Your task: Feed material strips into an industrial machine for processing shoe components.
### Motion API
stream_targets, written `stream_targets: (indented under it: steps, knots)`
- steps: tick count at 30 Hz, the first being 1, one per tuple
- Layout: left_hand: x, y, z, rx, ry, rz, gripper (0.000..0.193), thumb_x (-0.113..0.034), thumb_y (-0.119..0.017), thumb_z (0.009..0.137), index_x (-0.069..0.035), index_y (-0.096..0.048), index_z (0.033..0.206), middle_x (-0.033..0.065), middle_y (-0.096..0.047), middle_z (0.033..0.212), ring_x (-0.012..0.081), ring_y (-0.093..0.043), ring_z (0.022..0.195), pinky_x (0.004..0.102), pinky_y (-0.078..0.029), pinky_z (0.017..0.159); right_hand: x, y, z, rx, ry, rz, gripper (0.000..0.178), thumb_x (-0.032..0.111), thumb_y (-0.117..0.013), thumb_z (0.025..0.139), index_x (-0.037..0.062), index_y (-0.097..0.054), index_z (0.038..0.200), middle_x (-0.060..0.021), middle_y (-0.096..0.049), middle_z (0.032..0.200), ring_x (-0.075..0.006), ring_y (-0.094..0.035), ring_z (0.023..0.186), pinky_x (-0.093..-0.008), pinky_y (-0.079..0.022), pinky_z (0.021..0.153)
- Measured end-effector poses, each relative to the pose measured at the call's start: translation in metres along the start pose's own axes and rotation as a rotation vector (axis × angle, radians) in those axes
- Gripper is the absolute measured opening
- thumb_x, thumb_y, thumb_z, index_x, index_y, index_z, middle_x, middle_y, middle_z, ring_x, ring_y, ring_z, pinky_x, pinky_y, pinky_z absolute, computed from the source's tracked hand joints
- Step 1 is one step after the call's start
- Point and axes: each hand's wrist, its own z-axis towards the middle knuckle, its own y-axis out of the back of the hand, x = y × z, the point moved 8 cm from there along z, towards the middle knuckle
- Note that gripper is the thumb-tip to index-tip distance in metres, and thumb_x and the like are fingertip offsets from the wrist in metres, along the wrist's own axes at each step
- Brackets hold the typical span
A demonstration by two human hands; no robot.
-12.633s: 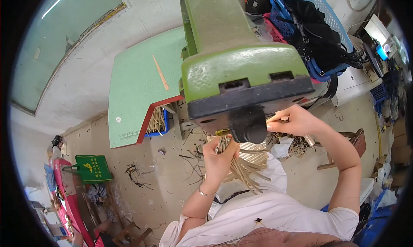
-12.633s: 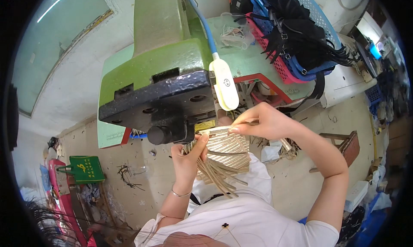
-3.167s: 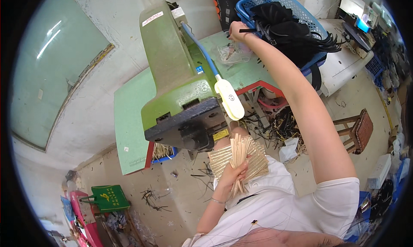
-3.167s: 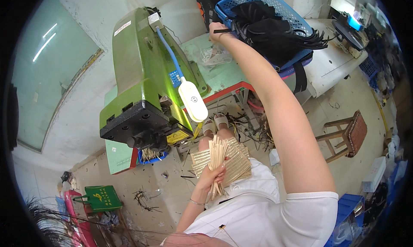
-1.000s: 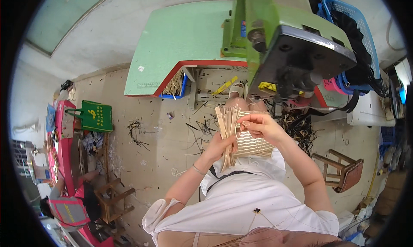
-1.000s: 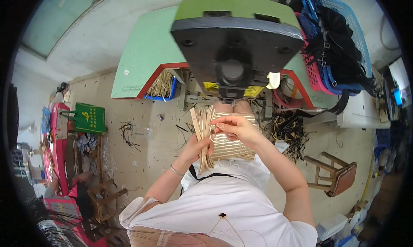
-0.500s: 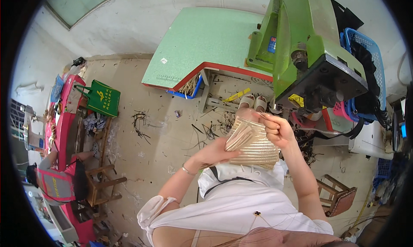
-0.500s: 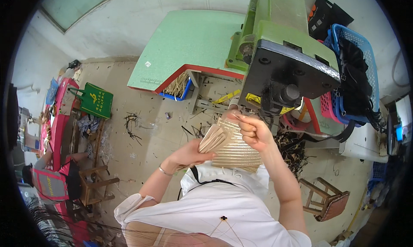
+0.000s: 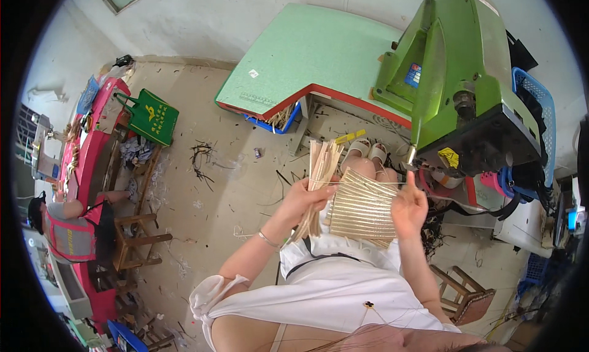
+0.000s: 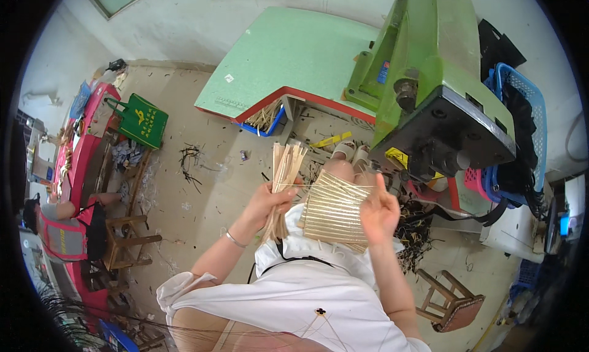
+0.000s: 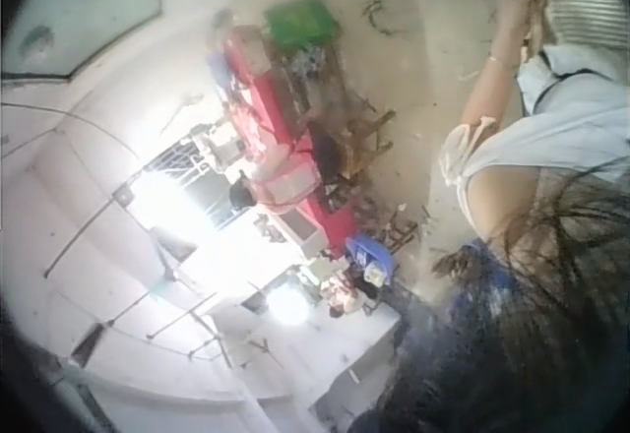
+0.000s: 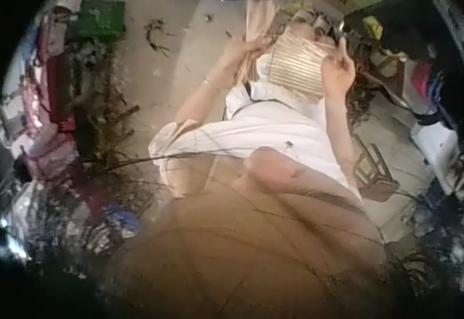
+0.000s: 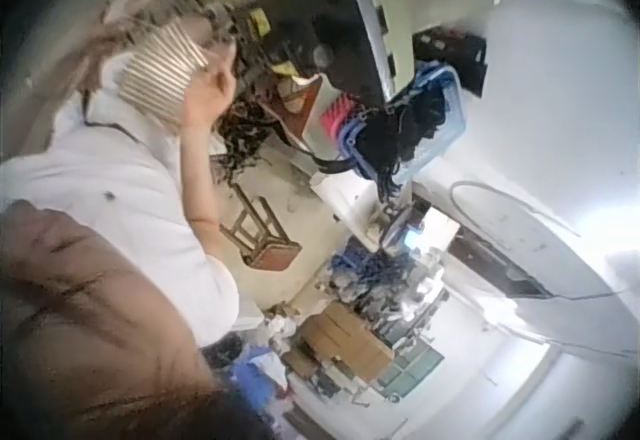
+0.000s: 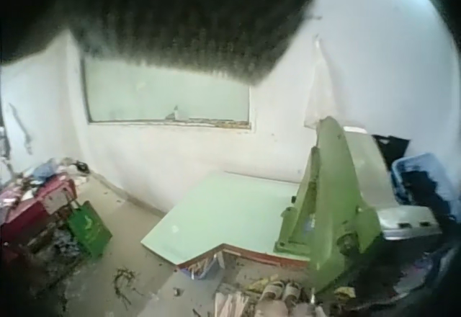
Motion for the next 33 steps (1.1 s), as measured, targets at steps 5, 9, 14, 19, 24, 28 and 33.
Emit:
stream_targets:
  steps: [5,9,14,19,24,28,33]
  knots:
    - [0.013,-0.021,0.007,0.058,-0.208,0.048,0.029,-0.014,-0.056,0.086,0.003,-0.05,0.109,-0.0012,-0.05,0.071,0.0061,-0.043,0.056,0.0188,-0.036,0.052,-0.032,0.034,0.013,-0.285,0.117,-0.654,0.055,0.013,-0.046,0.089,0.0037,-0.021,0.136,-0.0135,-0.033,0.136,-0.0226,-0.032,0.127,-0.034,-0.022,0.108]
    - [0.034,-0.023,0.009,0.193,-0.011,0.329,0.031,-0.026,-0.046,0.092,0.002,-0.051,0.104,0.0023,-0.053,0.079,0.007,-0.046,0.064,0.0211,-0.039,0.057,-0.07,0.039,0.013,0.014,-0.357,-0.509,0.066,0.02,-0.056,0.086,0.0031,-0.018,0.137,-0.013,-0.032,0.137,-0.0205,-0.031,0.127,-0.0327,-0.027,0.104]
    - [0.04,-0.053,-0.022,0.54,-0.343,1.591,0.026,-0.022,-0.053,0.085,0.002,-0.052,0.095,0.0087,-0.055,0.082,0.0204,-0.056,0.072,0.0345,-0.047,0.061,-0.056,-0.024,0.037,0.403,-0.38,-1.227,0.074,0.01,-0.061,0.082,0.0019,-0.013,0.138,-0.0135,-0.029,0.14,-0.0198,-0.029,0.128,-0.0324,-0.032,0.1]
    - [-0.045,-0.11,-0.032,0.427,-0.734,1.551,0.033,-0.014,-0.062,0.074,-0.01,-0.056,0.107,0.0079,-0.055,0.083,0.026,-0.057,0.076,0.0354,-0.048,0.065,-0.062,-0.025,0.051,0.266,-0.553,-1.098,0.054,0.011,-0.057,0.084,-0.0001,-0.033,0.131,-0.0165,-0.046,0.126,-0.0234,-0.046,0.115,-0.0343,-0.04,0.094]
    - [-0.125,-0.035,0.065,-0.062,-0.502,1.21,0.029,-0.026,-0.06,0.081,-0.003,-0.058,0.098,0.0083,-0.051,0.097,0.018,-0.053,0.08,0.0305,-0.043,0.072,0.015,0.018,0.027,-0.154,-0.23,-0.911,0.034,0.017,-0.051,0.087,-0.0021,-0.049,0.115,-0.0151,-0.059,0.106,-0.0222,-0.058,0.097,-0.0326,-0.049,0.08]
    - [-0.199,-0.021,0.143,-0.319,-0.661,1.029,0.045,-0.04,-0.046,0.088,0.002,-0.057,0.099,0.0188,-0.049,0.095,0.0266,-0.051,0.091,0.0369,-0.04,0.083,0.093,0.109,-0.021,-0.488,-0.059,-1.451,0.031,0.018,-0.053,0.086,-0.0019,-0.052,0.11,-0.0111,-0.061,0.101,-0.0196,-0.06,0.087,-0.0294,-0.048,0.074]
    - [-0.241,-0.043,0.255,-0.246,-0.637,1.477,0.04,-0.036,-0.054,0.084,0.002,-0.063,0.084,0.0236,-0.051,0.101,0.0358,-0.054,0.085,0.0384,-0.043,0.078,0.089,0.097,-0.045,-0.445,0.052,-2.228,0.04,0.025,-0.065,0.075,-0.0027,-0.055,0.102,-0.0119,-0.053,0.091,-0.026,-0.054,0.083,-0.0341,-0.044,0.073]
